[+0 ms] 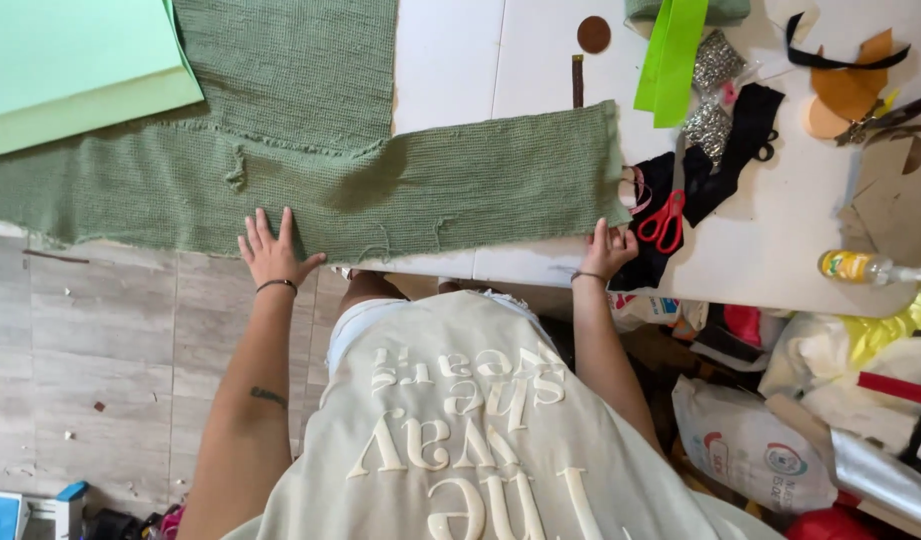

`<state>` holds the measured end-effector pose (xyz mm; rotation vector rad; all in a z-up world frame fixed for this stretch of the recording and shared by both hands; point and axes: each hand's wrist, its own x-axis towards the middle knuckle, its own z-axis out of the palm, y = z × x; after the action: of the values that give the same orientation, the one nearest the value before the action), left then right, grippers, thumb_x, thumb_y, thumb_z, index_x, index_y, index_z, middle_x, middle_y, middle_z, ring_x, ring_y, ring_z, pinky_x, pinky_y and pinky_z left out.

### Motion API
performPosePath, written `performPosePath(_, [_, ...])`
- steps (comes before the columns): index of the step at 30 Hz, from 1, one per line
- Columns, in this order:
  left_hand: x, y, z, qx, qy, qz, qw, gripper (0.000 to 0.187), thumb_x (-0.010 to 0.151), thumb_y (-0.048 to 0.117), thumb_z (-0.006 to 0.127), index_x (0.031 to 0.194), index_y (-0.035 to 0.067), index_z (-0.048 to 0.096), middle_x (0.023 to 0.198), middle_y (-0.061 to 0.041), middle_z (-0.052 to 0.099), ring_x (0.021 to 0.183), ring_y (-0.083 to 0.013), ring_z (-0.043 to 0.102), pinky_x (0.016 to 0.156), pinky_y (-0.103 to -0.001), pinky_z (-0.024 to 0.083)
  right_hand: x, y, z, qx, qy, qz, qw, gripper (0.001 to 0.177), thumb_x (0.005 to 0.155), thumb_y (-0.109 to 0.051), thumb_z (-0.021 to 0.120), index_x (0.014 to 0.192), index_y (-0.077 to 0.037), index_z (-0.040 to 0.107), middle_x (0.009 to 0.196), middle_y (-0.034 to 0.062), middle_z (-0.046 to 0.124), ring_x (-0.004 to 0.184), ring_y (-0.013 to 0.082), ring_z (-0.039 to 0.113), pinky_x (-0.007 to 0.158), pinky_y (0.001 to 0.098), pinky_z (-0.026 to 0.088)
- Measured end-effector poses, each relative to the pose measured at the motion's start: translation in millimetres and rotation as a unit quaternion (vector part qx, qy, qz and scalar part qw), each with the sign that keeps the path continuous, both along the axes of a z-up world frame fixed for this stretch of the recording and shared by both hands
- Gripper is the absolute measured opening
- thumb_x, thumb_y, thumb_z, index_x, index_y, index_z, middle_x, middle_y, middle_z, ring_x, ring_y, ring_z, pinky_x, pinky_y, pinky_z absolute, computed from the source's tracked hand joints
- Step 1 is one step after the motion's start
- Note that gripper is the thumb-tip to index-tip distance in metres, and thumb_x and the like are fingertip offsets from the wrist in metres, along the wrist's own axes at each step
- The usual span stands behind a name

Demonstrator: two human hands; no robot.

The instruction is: The person uses scissors to cut green fabric on a workshop table, following a template and repositioning the material as needed.

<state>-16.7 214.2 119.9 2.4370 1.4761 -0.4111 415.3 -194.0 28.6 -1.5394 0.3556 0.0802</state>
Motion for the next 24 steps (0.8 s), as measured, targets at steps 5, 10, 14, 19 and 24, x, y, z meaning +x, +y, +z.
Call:
performPosePath(5, [50.1,5.8,2.8,0.049,-0.001,-0.025,0.998,0.114,0.059,0.052,0.089,0.157,0.021,0.04,0.172,-0.016,0.005,0.159,-0.0365,0.0,0.127,-0.057,0.0,41.7,6.1,-16.6,-0.118,0.043,0.046,0.991,0.076,0.083,-0.031,0.098,0.133,-0.008,0.046,0.115,0.0219,0.063,0.09,0.0279,0.069,0.067,0.0382,0.058])
performPosePath(10, [151.6,27.2,10.4,0.096,-0.15,-0.103,0.979,0.057,0.097,0.034,0.074,0.147,0.014,0.054,0.168,-0.012,0.023,0.155,-0.033,0.02,0.124,-0.05,0.021,35.7,1.0,18.1,-0.162,0.014,0.052,0.985,0.043,0.092,-0.035,0.087,0.118,-0.009,0.065,0.107,0.0181,0.072,0.096,0.0346,0.073,0.065,0.0504,0.06])
performPosePath(14, [213.3,60.6,-28.8,0.052,-0.122,-0.152,0.98,0.055,0.104,0.044,0.055,0.155,0.029,0.042,0.168,-0.004,0.024,0.155,-0.0283,0.02,0.122,-0.054,0.025,6.6,-1.9,67.1,-0.216,-0.086,0.041,0.972,0.032,0.101,-0.028,0.076,0.123,-0.005,0.07,0.117,0.0194,0.071,0.116,0.0294,0.067,0.098,0.0456,0.054])
performPosePath(19, [265.2,90.4,-24.7,0.013,-0.052,-0.137,0.989,0.068,0.106,0.056,0.044,0.166,0.033,0.022,0.173,-0.003,0.003,0.159,-0.0262,0.006,0.128,-0.056,0.014,6.0,-42.7,10.3,-0.215,0.023,0.024,0.976,0.044,0.094,-0.022,0.078,0.131,-0.009,0.059,0.114,0.0114,0.064,0.106,0.0261,0.066,0.083,0.0425,0.059])
performPosePath(24, [299.6,129.5,-16.8,0.032,0.004,-0.096,0.995,0.073,0.104,0.058,0.038,0.163,0.016,0.03,0.169,-0.017,0.011,0.154,-0.0373,0.017,0.122,-0.057,0.012,10.3,-44.8,-0.2,-0.214,0.035,0.096,0.971,0.038,0.081,-0.006,0.074,0.117,-0.004,0.063,0.112,0.0128,0.074,0.096,0.0171,0.069,0.084,0.0298,0.057])
